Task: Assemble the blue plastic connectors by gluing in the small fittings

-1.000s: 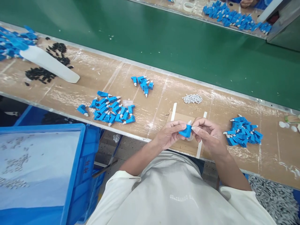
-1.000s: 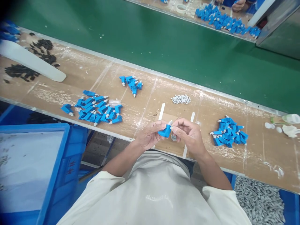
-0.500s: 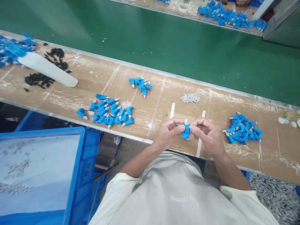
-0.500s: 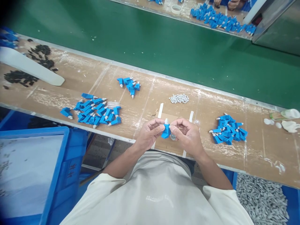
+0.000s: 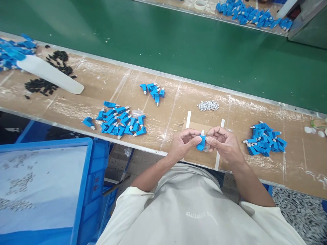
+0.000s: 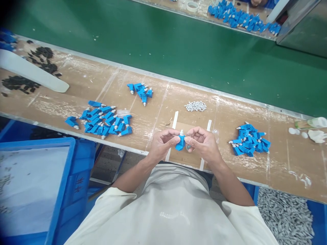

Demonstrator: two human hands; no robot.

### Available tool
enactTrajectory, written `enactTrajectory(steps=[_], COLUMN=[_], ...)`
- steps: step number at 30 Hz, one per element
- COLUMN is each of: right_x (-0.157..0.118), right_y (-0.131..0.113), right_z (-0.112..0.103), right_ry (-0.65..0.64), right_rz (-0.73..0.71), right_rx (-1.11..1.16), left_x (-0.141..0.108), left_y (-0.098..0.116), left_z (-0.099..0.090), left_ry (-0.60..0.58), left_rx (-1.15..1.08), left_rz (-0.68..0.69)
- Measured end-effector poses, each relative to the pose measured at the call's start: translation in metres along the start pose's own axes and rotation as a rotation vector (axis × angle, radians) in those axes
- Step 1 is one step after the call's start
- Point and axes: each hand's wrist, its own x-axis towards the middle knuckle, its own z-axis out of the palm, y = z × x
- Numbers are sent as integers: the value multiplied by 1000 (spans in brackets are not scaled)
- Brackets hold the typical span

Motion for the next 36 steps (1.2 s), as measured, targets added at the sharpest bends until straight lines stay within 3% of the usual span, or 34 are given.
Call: enactTrajectory(steps=[16, 22, 25, 28, 31, 33, 36], right_x=[-1, 3, 4, 2, -2, -6, -12], right_y=[15, 14, 8, 1, -2, -1, 2], right_z=[-10, -10, -11, -16, -26, -35, -55], right_ry=[-21, -40, 21, 106, 130, 151, 244], right_rz=[112, 147, 97, 2, -47, -47, -54], right_rx=[170, 114, 29, -6, -33, -82, -188], left_x=[-1, 1, 26, 63, 86, 84, 57], left_y=[11, 15, 28, 50, 69, 70, 55], left_z=[4, 1, -17, -49, -74, -77, -67], left_ry=[-86, -121, -65, 191, 414, 474, 443], left_rx=[65, 167, 443, 991, 1433, 1555, 1546], left_rz=[29, 25, 105, 218, 170, 146, 239])
